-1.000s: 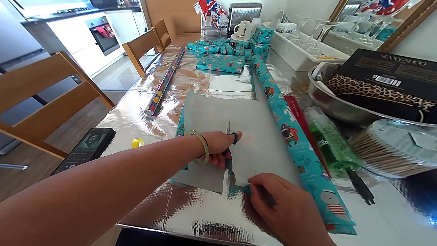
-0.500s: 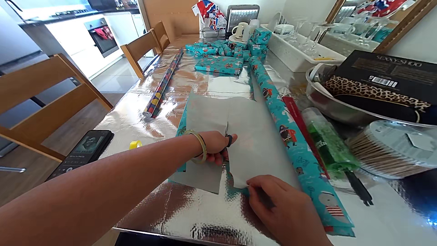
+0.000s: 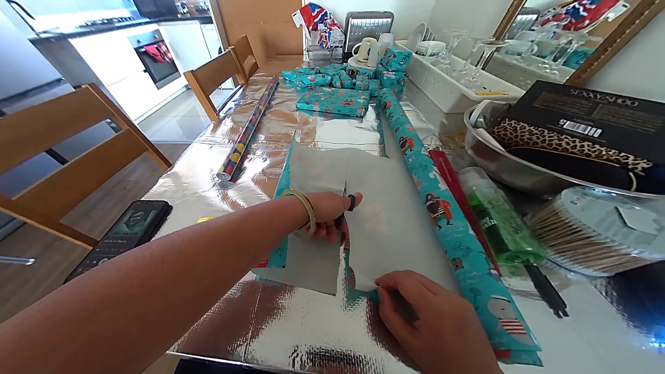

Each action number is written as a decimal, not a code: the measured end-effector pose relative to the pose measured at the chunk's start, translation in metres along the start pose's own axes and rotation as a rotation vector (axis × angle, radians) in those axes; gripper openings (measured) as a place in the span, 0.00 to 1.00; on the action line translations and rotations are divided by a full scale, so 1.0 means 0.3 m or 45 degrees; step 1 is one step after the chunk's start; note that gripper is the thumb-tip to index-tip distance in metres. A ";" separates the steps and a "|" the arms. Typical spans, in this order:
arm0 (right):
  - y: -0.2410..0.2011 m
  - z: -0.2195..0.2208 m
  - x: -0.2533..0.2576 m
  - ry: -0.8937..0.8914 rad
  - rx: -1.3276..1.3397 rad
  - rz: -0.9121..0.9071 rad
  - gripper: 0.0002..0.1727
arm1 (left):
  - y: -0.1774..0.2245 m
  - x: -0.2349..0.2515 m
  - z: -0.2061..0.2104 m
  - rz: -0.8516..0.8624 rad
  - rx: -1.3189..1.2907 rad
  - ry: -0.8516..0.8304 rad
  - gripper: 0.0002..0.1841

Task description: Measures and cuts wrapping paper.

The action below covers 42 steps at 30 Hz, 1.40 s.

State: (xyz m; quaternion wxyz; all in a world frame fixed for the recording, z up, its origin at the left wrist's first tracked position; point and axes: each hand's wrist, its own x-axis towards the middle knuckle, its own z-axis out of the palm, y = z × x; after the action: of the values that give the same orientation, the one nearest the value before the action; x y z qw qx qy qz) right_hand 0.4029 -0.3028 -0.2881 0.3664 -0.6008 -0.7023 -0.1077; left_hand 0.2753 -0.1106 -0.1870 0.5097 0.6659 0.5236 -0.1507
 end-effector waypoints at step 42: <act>0.244 0.159 0.671 -1.248 0.009 0.376 0.38 | 0.036 -0.021 0.054 -0.022 -0.180 0.022 0.40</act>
State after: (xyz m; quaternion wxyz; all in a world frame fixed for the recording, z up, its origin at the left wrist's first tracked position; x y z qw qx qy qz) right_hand 0.4501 -0.1019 -0.2134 0.0075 -0.6723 -0.6996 0.2420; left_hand 0.2874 -0.1267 -0.1838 0.5495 0.6250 0.5430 -0.1120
